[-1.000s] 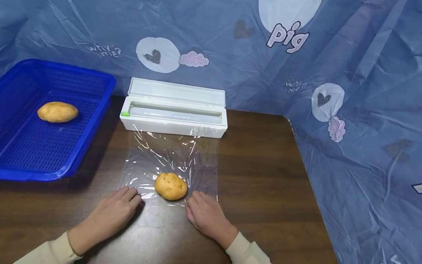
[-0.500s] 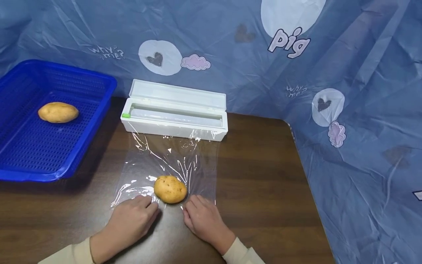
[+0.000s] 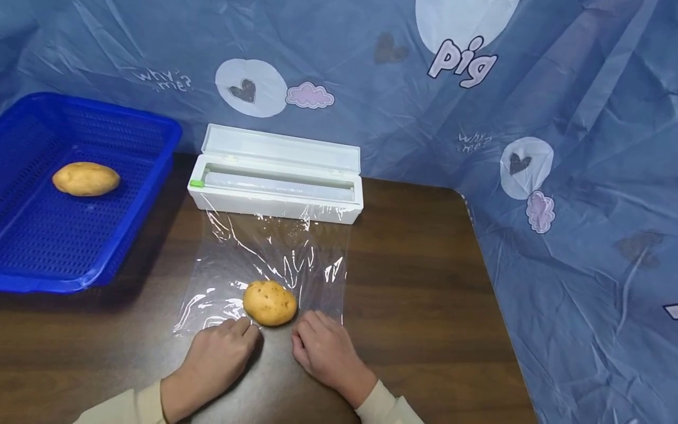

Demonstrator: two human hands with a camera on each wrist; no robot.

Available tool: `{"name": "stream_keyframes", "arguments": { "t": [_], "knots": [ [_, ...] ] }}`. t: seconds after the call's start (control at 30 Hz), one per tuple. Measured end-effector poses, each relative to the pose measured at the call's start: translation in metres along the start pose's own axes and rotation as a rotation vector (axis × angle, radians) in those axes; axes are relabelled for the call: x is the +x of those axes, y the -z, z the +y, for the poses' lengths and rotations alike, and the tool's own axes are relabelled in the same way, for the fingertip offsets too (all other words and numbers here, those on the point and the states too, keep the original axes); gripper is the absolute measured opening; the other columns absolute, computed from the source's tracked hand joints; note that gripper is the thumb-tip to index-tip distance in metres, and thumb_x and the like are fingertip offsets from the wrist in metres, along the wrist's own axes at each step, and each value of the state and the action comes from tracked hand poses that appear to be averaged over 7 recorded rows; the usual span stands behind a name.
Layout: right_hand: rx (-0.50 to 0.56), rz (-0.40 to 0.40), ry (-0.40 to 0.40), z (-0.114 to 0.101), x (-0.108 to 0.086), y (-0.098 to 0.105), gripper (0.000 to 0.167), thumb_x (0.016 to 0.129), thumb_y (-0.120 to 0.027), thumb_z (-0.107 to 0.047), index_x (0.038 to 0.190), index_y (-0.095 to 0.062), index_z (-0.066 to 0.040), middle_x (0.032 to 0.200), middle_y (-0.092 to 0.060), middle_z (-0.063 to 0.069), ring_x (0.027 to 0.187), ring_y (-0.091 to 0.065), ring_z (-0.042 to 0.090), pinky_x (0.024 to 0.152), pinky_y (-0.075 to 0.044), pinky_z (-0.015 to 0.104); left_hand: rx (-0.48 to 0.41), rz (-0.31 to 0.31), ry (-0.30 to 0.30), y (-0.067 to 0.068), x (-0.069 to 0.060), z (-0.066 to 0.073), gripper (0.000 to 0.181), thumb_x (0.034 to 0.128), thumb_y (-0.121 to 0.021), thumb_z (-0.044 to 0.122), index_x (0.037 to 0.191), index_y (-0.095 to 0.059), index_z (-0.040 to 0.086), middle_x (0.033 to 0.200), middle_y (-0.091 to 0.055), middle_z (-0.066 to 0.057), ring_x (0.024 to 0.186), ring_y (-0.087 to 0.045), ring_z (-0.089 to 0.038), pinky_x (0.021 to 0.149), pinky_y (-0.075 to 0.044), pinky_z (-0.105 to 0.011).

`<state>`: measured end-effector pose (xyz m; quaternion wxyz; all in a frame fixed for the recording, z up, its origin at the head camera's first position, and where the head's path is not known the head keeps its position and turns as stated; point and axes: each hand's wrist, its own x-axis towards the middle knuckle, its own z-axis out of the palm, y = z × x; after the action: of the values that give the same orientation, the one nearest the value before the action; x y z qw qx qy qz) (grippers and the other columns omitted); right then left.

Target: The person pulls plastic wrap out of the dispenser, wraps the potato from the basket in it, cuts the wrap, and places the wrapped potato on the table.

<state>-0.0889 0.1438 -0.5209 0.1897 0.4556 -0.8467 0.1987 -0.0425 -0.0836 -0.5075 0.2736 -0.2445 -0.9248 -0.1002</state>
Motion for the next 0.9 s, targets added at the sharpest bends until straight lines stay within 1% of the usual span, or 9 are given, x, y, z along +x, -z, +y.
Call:
{"name": "stream_keyframes", "arguments": {
  "t": [0.13,0.2,0.3,0.47,0.57,0.7,0.9],
  "knots": [
    [0.010,-0.003,0.004,0.0004,-0.0002,0.0002,0.014,0.097,-0.053,-0.016,0.087,-0.062,-0.011,0.088,-0.058,-0.003,0.075,-0.055,0.013,0.067,-0.050,0.026,-0.005,-0.020,-0.001,0.0010,-0.0021,-0.0001,0.011,0.0810,-0.049,0.009,0.071,-0.054,0.007,0.069,-0.050,-0.005,0.052,-0.050,-0.021,0.034,-0.035,-0.033],
    [0.013,-0.003,0.004,0.0008,-0.0007,0.0005,0.014,0.097,-0.053,-0.016,0.088,-0.062,-0.011,0.088,-0.058,-0.002,0.075,-0.055,0.013,0.067,-0.050,0.026,-0.012,-0.014,0.003,0.0004,-0.0027,0.0003,0.011,0.0812,-0.049,0.009,0.071,-0.054,0.007,0.070,-0.050,-0.005,0.051,-0.050,-0.021,0.034,-0.035,-0.033],
    [0.019,-0.001,-0.002,0.0013,-0.0011,0.0016,0.013,0.096,-0.053,-0.015,0.088,-0.062,-0.011,0.088,-0.058,-0.002,0.076,-0.056,0.014,0.067,-0.050,0.027,-0.034,0.014,0.015,-0.0020,-0.0024,0.0020,0.014,0.0837,-0.049,0.012,0.071,-0.053,0.007,0.069,-0.050,-0.006,0.049,-0.049,-0.021,0.032,-0.034,-0.033],
    [0.024,0.006,-0.010,0.0013,-0.0003,0.0029,0.010,0.095,-0.055,-0.014,0.088,-0.062,-0.011,0.087,-0.057,-0.002,0.076,-0.056,0.014,0.067,-0.051,0.028,-0.039,0.065,0.013,-0.0073,-0.0011,0.0053,0.028,0.0891,-0.053,0.026,0.068,-0.053,0.007,0.065,-0.050,-0.005,0.046,-0.047,-0.021,0.032,-0.032,-0.033],
    [0.025,0.024,-0.003,0.0018,0.0007,0.0026,0.007,0.093,-0.057,-0.012,0.088,-0.062,-0.011,0.087,-0.058,-0.002,0.076,-0.057,0.014,0.068,-0.051,0.028,-0.013,0.064,0.006,-0.0082,-0.0001,0.0054,0.023,0.0875,-0.049,0.018,0.068,-0.052,0.007,0.065,-0.049,-0.005,0.046,-0.046,-0.021,0.032,-0.031,-0.032],
    [0.024,0.029,-0.001,0.0020,0.0005,0.0018,0.006,0.092,-0.058,-0.013,0.088,-0.062,-0.011,0.087,-0.058,-0.002,0.077,-0.057,0.014,0.069,-0.051,0.027,0.006,0.048,-0.004,-0.0062,-0.0008,0.0041,0.015,0.0826,-0.044,0.008,0.069,-0.051,0.006,0.066,-0.048,-0.006,0.047,-0.047,-0.021,0.032,-0.032,-0.033],
    [0.019,0.023,-0.004,0.0028,-0.0010,0.0027,0.005,0.091,-0.059,-0.013,0.088,-0.062,-0.011,0.087,-0.058,-0.003,0.077,-0.057,0.014,0.069,-0.050,0.027,0.010,0.053,-0.029,-0.0045,-0.0027,0.0014,0.013,0.0837,-0.044,0.009,0.073,-0.051,0.005,0.072,-0.046,-0.008,0.049,-0.045,-0.022,0.031,-0.031,-0.031]
  ]
}}
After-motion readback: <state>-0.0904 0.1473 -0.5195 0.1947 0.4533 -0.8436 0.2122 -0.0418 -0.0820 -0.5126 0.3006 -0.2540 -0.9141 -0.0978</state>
